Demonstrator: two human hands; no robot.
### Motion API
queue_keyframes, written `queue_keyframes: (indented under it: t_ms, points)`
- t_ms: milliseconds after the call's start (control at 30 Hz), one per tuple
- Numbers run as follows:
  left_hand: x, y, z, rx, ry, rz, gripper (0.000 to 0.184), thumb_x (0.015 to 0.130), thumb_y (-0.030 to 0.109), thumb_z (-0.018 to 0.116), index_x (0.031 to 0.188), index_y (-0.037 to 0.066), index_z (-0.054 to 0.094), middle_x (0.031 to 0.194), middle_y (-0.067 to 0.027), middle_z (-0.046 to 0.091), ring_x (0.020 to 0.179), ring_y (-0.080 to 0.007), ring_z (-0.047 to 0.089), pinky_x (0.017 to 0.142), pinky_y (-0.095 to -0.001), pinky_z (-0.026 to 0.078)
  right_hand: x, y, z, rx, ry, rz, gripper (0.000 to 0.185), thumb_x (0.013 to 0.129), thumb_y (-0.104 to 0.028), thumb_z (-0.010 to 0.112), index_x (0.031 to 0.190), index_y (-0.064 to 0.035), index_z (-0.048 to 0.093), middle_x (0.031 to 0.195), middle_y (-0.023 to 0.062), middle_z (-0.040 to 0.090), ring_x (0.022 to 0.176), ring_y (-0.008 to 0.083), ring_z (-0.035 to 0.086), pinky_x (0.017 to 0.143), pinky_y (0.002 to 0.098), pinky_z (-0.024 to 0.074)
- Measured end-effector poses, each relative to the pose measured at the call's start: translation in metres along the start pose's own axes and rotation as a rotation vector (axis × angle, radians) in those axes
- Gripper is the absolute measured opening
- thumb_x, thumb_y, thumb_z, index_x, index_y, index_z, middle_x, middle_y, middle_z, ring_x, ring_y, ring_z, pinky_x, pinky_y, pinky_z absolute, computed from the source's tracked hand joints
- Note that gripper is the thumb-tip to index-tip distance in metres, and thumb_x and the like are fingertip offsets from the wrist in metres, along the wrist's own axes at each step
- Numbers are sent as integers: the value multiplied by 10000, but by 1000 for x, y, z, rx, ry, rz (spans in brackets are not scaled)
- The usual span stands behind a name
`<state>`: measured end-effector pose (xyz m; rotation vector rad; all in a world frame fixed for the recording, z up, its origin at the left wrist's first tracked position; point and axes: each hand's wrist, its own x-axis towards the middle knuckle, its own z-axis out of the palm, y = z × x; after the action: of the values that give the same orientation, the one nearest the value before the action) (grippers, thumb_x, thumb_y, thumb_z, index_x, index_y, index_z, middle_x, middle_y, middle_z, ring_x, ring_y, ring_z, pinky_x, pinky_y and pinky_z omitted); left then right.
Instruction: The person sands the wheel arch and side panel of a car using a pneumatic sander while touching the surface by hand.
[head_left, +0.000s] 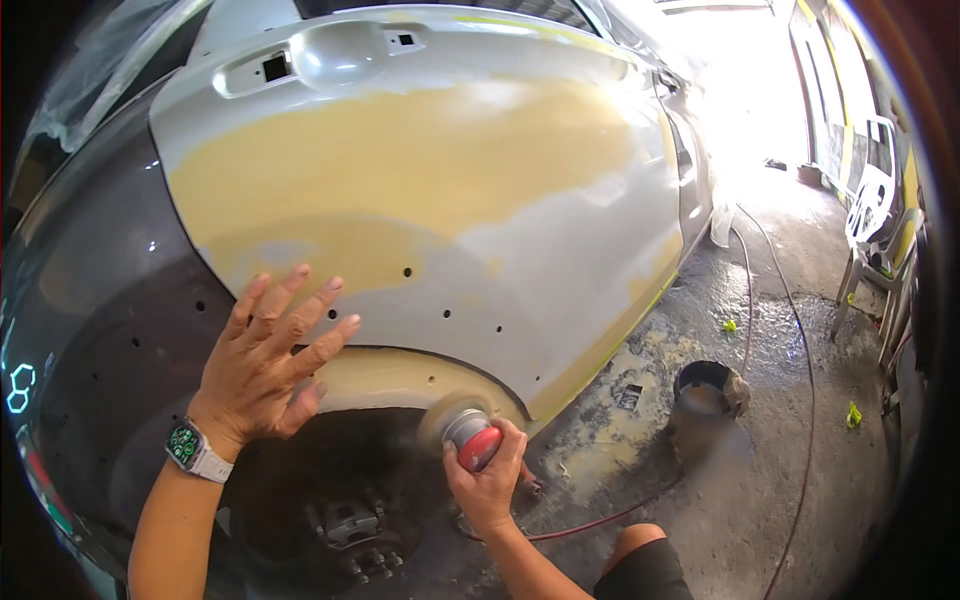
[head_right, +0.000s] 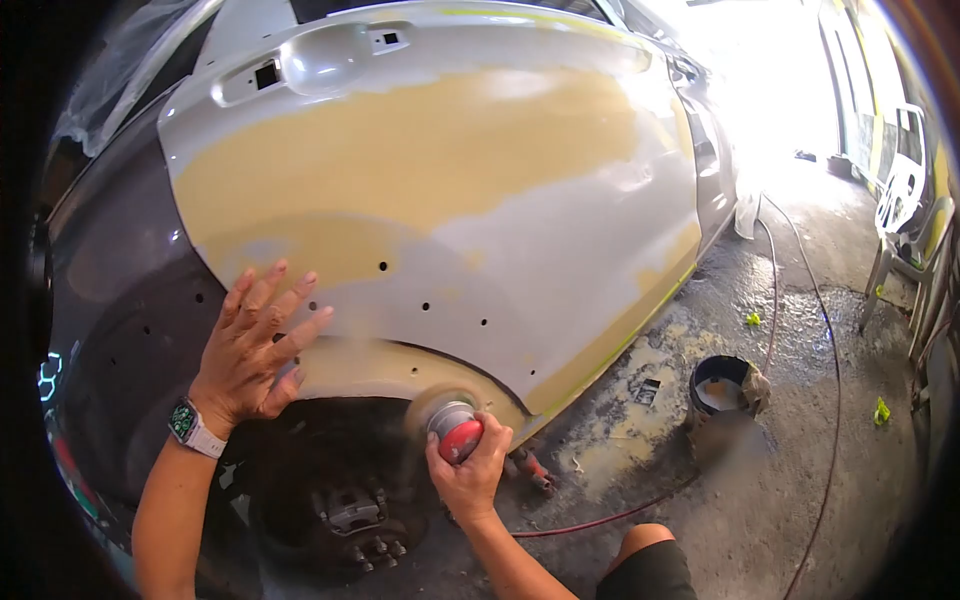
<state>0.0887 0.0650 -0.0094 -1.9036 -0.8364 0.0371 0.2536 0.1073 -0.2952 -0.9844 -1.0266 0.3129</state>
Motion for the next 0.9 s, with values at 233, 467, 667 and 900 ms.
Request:
queue_keyframes:
  t_ms: [233,467,667,900]
  points:
    - [-11,-5,-8,-201,259,-88,620,891,261,460,1485,163,612,1636,-130,485,1529,-348,426,1288,-549,207,9,-46,12,23,-53,-119,683,762,-156,893,1318,-37,515,1126,211,517,1002,402,588,869,477,530]
    - [-28,-26,-19,-148,361,-171,632,816,172,496,1430,106,628,1570,-171,520,1396,-337,531,1227,-531,296,6,-66,14,-11,-98,-152,700,762,-183,893,1336,-49,516,1136,214,521,992,414,600,856,495,540]
    - [-28,-24,-13,114,256,-175,586,858,168,503,1419,207,668,1591,-49,535,1414,-247,499,1222,-437,309,6,-78,21,5,-149,-230,718,750,-182,887,1350,-52,516,1122,210,519,978,410,595,831,494,542]
    - [-30,-24,-13,142,237,-190,544,902,218,518,1426,215,665,1571,-49,562,1427,-243,487,1214,-434,316,6,-100,26,4,-199,-290,721,730,-175,881,1346,-42,531,1102,211,513,945,395,590,784,488,544]
